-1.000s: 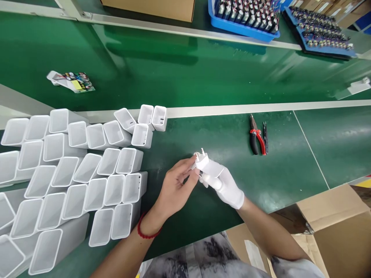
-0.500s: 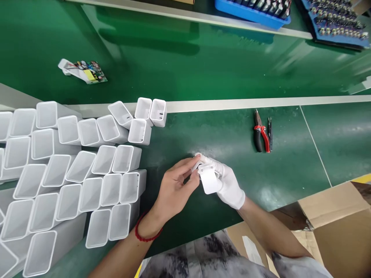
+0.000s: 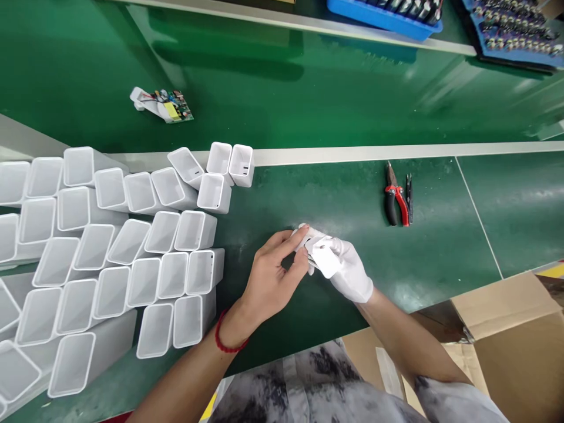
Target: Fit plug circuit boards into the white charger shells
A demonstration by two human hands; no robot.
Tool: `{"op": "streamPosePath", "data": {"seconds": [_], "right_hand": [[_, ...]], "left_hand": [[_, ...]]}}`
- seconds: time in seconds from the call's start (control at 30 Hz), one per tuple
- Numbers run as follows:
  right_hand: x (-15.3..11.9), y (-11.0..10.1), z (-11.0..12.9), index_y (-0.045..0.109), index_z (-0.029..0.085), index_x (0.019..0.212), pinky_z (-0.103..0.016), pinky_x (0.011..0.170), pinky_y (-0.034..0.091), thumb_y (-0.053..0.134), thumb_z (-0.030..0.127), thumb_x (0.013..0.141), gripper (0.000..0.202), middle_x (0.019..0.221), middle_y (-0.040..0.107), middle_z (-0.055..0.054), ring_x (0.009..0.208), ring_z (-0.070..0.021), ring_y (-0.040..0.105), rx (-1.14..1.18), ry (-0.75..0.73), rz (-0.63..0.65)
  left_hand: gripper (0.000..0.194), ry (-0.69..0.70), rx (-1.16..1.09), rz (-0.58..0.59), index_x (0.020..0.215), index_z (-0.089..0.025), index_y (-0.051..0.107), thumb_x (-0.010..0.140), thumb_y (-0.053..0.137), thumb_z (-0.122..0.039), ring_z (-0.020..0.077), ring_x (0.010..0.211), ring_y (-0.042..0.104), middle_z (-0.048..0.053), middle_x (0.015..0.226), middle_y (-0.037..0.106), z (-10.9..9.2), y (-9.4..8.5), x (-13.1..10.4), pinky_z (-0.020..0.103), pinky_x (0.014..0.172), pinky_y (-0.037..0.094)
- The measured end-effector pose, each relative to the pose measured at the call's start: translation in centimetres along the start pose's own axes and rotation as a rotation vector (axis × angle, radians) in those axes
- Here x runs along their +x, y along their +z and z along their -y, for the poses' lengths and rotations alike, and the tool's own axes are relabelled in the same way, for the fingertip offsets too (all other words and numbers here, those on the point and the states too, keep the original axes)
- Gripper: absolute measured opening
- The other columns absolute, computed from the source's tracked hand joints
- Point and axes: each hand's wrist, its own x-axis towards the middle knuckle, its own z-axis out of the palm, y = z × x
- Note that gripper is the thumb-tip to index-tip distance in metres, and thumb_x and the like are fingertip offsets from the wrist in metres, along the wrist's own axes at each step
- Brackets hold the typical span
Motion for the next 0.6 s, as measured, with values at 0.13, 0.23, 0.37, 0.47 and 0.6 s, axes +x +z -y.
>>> {"op": "streamPosePath", "data": {"seconds": [0.13, 0.23, 0.37, 0.47, 0.6], "right_hand": [[0.5, -0.3, 0.8, 0.074, 0.017, 0.100, -0.035, 0.067, 0.056, 0.072, 0.055, 0.079, 0.044, 0.073, 0.070, -0.005, 0.066, -0.0199, 0.065, -0.066, 0.064, 0.087], [0.7, -1.0, 1.4, 0.070, 0.016, 0.116, -0.042, 0.082, 0.057, 0.065, 0.056, 0.084, 0.051, 0.093, 0.073, -0.009, 0.086, -0.0248, 0.069, 0.012, 0.130, 0.125], [0.6, -1.3, 2.0, 0.070, 0.016, 0.116, -0.036, 0.079, 0.056, 0.064, 0.048, 0.086, 0.044, 0.097, 0.071, -0.008, 0.088, -0.0218, 0.066, -0.033, 0.106, 0.158], [0.6, -0.7, 2.0, 0.072, 0.016, 0.107, -0.030, 0.067, 0.055, 0.069, 0.052, 0.081, 0.045, 0.088, 0.069, -0.006, 0.076, -0.0181, 0.064, -0.109, 0.089, 0.165], [0.9, 0.1, 1.8, 0.072, 0.015, 0.093, -0.030, 0.059, 0.051, 0.068, 0.064, 0.077, 0.052, 0.064, 0.064, -0.003, 0.057, -0.0152, 0.058, -0.214, 0.000, 0.106]], "left_hand": [[0.037, -0.141, -0.079, -0.042, 0.121, -0.018, 0.068, 0.092, 0.057, -0.037, 0.0154, 0.085, 0.069, 0.007, 0.111, 0.071, -0.1, -0.1, 0.3, 0.024, 0.076, 0.057], [0.045, -0.273, -0.197, -0.072, 0.124, -0.018, 0.066, 0.093, 0.053, -0.048, 0.0195, 0.095, 0.069, 0.004, 0.109, 0.073, 0.1, -0.1, 0.4, 0.030, 0.085, 0.058], [0.049, -0.319, -0.264, -0.067, 0.129, -0.020, 0.062, 0.093, 0.052, -0.051, 0.0238, 0.111, 0.065, 0.003, 0.119, 0.071, 0.3, 0.0, 0.4, 0.036, 0.095, 0.055], [0.046, -0.290, -0.218, -0.065, 0.130, -0.021, 0.062, 0.094, 0.053, -0.048, 0.0233, 0.114, 0.065, 0.003, 0.127, 0.068, 0.2, 0.1, 0.2, 0.035, 0.097, 0.054], [0.039, -0.177, -0.063, -0.059, 0.125, -0.018, 0.065, 0.093, 0.056, -0.039, 0.0188, 0.096, 0.071, 0.007, 0.122, 0.069, -0.2, 0.0, -0.1, 0.026, 0.083, 0.059]]}}
